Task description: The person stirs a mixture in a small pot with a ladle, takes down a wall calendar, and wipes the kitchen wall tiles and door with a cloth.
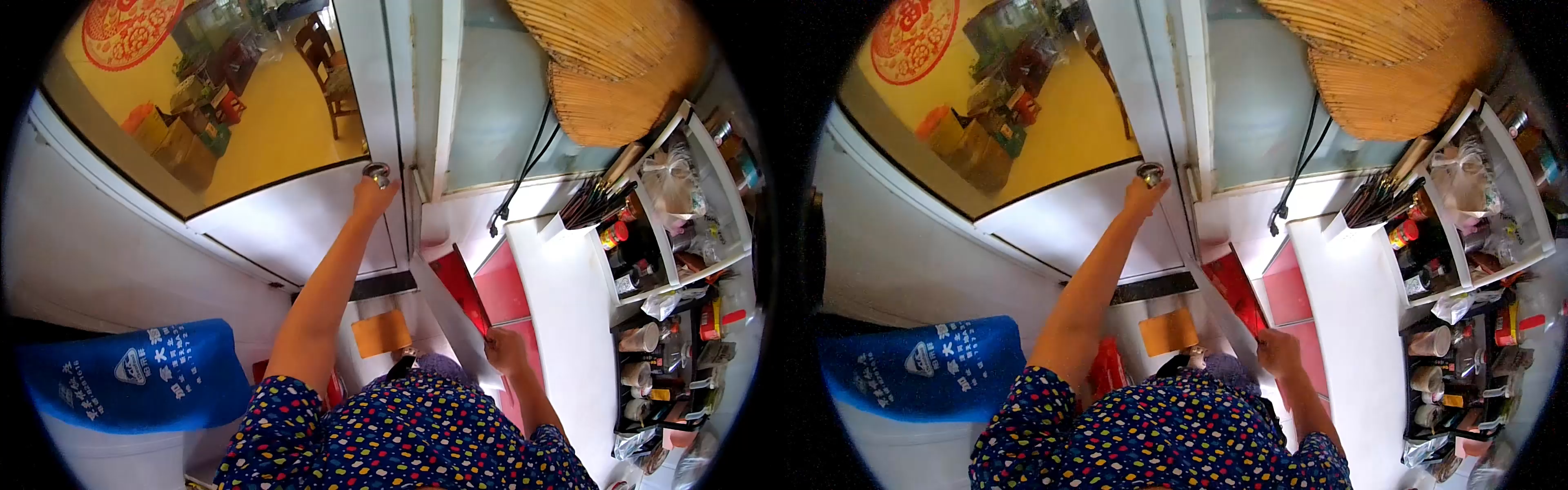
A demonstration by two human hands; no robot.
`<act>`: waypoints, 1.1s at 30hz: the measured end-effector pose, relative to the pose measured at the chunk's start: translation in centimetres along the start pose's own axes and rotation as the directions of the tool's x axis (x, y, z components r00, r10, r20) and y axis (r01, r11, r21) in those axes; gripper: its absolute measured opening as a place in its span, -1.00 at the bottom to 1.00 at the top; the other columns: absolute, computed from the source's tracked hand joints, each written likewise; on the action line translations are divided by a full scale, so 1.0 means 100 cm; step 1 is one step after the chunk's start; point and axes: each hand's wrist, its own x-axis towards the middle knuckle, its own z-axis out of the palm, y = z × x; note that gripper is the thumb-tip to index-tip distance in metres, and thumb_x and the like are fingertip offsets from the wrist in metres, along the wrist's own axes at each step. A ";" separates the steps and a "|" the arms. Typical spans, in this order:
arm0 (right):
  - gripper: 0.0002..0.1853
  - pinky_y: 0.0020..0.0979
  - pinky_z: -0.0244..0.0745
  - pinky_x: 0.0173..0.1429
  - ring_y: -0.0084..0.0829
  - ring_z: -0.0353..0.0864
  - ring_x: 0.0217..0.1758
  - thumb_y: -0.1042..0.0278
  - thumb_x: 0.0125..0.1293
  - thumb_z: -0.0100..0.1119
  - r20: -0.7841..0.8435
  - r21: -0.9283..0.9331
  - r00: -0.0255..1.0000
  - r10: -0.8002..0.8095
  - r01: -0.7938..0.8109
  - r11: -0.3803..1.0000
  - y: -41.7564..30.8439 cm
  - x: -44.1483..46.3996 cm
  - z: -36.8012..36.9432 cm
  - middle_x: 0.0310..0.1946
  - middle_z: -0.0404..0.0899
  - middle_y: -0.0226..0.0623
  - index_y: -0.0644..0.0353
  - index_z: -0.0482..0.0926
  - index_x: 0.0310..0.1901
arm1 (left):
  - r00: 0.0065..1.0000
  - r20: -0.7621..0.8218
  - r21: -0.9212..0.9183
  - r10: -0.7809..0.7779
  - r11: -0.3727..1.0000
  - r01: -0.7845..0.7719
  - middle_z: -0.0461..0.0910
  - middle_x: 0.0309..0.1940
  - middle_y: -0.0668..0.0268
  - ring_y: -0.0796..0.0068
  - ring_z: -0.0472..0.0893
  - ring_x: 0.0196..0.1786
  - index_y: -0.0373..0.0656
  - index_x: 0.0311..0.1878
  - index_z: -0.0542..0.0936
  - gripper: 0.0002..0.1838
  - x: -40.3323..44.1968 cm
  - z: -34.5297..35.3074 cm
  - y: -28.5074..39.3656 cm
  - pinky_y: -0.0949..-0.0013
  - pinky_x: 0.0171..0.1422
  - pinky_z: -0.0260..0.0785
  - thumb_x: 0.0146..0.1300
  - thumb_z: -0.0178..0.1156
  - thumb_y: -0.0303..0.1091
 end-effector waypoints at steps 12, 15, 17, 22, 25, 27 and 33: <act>-0.95 -0.09 0.49 -0.31 -0.06 0.60 -0.37 0.40 0.01 0.09 0.019 -0.046 0.991 0.134 -0.133 0.990 0.033 -0.016 0.004 -0.45 0.59 -0.19 0.11 0.54 -0.47 | 0.995 0.014 -0.053 -0.099 0.994 0.099 0.57 -0.60 0.17 0.41 0.52 -0.64 -0.19 -0.42 0.59 -0.69 0.028 0.010 -0.014 0.35 -0.50 0.36 0.00 0.29 -0.11; -0.95 -0.10 0.50 -0.30 -0.06 0.60 -0.37 0.39 0.02 0.09 0.011 -0.058 0.993 0.116 -0.115 0.992 0.033 -0.015 0.001 -0.44 0.60 -0.21 0.09 0.54 -0.47 | 0.916 0.264 -0.519 -0.303 0.756 0.400 0.51 -0.61 0.27 0.54 0.39 -0.72 -0.09 -0.40 0.54 -0.74 0.020 0.003 -0.005 0.48 -0.63 0.21 0.03 0.30 -0.12; -0.97 -0.12 0.48 -0.33 -0.06 0.59 -0.40 0.42 0.01 0.12 -0.010 -0.071 0.994 0.109 -0.110 0.991 0.030 -0.012 0.002 -0.48 0.58 -0.18 0.12 0.54 -0.49 | 0.892 0.354 -0.663 -0.282 0.597 0.452 0.52 -0.59 0.30 0.61 0.38 -0.69 -0.06 -0.34 0.53 -0.74 0.018 0.003 -0.006 0.53 -0.65 0.18 0.06 0.29 -0.11; -0.99 -0.13 0.46 -0.34 -0.07 0.58 -0.41 0.43 0.01 0.15 0.027 -0.112 0.991 0.128 -0.124 0.986 0.034 -0.015 0.007 -0.51 0.57 -0.15 0.13 0.55 -0.50 | 0.866 0.469 -0.807 -0.172 0.314 0.499 0.54 -0.52 0.32 0.68 0.35 -0.68 -0.04 -0.23 0.49 -0.74 -0.023 0.000 -0.015 0.56 -0.68 0.15 0.12 0.25 -0.13; -0.91 -0.09 0.52 -0.28 -0.06 0.62 -0.37 0.40 0.03 0.09 0.016 -0.134 0.990 0.138 -0.134 0.982 0.038 -0.007 0.008 -0.45 0.61 -0.21 0.07 0.59 -0.43 | 0.843 0.510 -0.772 -0.172 0.342 0.536 0.52 -0.49 0.30 0.68 0.34 -0.67 -0.04 -0.24 0.48 -0.76 -0.048 -0.005 -0.018 0.60 -0.68 0.12 0.15 0.24 -0.14; -0.91 -0.09 0.51 -0.26 -0.07 0.62 -0.37 0.43 0.04 0.07 0.007 -0.146 0.990 0.138 -0.136 0.980 0.039 -0.002 0.005 -0.46 0.61 -0.19 0.07 0.59 -0.44 | 0.836 0.531 -0.754 -0.137 0.374 0.540 0.52 -0.49 0.32 0.68 0.33 -0.68 -0.05 -0.25 0.48 -0.76 -0.071 -0.009 -0.025 0.60 -0.68 0.10 0.17 0.23 -0.13; -0.89 -0.08 0.48 -0.26 -0.04 0.61 -0.36 0.43 0.04 0.07 0.063 -0.173 0.983 0.175 -0.162 0.971 0.035 0.011 -0.007 -0.46 0.60 -0.12 0.08 0.60 -0.40 | 0.819 0.552 -0.729 -0.159 0.385 0.566 0.53 -0.49 0.32 0.67 0.27 -0.70 -0.10 -0.26 0.49 -0.77 -0.135 -0.025 -0.033 0.57 -0.67 0.05 0.20 0.19 -0.15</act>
